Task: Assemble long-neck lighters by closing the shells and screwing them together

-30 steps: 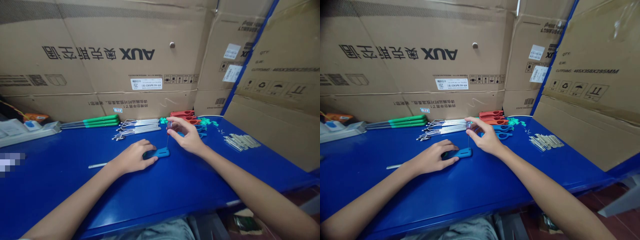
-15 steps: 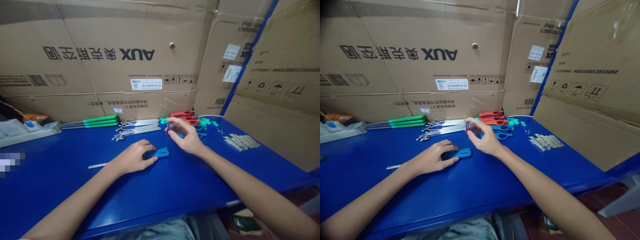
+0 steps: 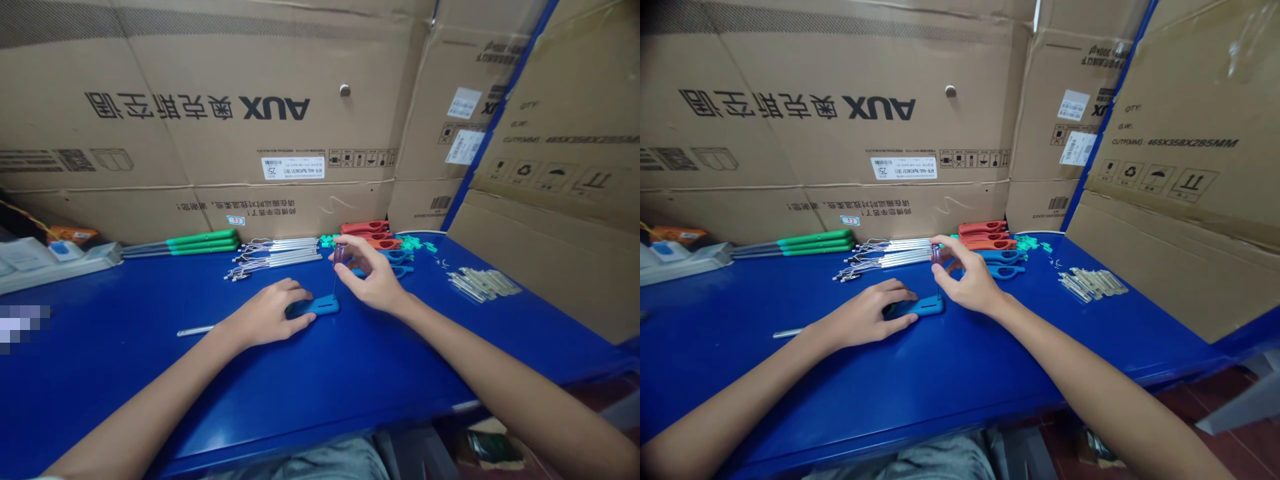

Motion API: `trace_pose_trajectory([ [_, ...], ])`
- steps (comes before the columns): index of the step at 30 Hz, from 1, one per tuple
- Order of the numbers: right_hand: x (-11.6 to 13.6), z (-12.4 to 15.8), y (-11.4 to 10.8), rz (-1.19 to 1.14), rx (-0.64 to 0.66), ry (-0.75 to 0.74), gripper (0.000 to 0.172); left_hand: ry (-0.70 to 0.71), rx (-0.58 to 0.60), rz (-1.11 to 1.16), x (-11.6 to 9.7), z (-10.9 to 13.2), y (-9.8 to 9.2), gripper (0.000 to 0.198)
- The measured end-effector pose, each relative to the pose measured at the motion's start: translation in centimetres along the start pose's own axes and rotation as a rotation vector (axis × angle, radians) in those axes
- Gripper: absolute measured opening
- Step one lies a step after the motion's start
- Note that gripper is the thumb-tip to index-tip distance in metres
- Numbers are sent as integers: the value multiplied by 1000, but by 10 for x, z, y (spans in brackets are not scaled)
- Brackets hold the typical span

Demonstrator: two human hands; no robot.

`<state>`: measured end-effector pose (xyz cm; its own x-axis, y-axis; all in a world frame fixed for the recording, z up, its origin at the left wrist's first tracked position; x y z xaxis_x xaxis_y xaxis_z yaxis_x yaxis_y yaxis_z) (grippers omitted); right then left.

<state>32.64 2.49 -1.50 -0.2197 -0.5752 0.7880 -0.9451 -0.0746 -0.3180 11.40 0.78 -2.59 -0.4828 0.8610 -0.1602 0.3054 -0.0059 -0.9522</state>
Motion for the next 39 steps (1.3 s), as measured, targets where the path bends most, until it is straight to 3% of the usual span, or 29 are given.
trace_pose_trajectory([
  [5,-3,1,1,8,7,-6,45,3,-1,1,-1,0,-1,34],
  [15,2,1,0,66,-9,-51,36,0,-5,-1,-2,0,-1,35],
  [39,3,2,2,88,-48,-71,30,-4,1,-5,0,-1,0,35],
])
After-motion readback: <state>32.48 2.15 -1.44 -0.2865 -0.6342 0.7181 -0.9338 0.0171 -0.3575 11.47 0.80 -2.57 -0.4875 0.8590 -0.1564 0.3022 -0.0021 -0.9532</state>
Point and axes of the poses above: each hand's wrist, its own z-axis away from the middle knuckle, its own y-axis out of the palm, x = y × z, the point moved 1 cm from there along -z, towards the middle knuckle, and after that the axes turned 15 degrees about y, right-handed, at the moved point
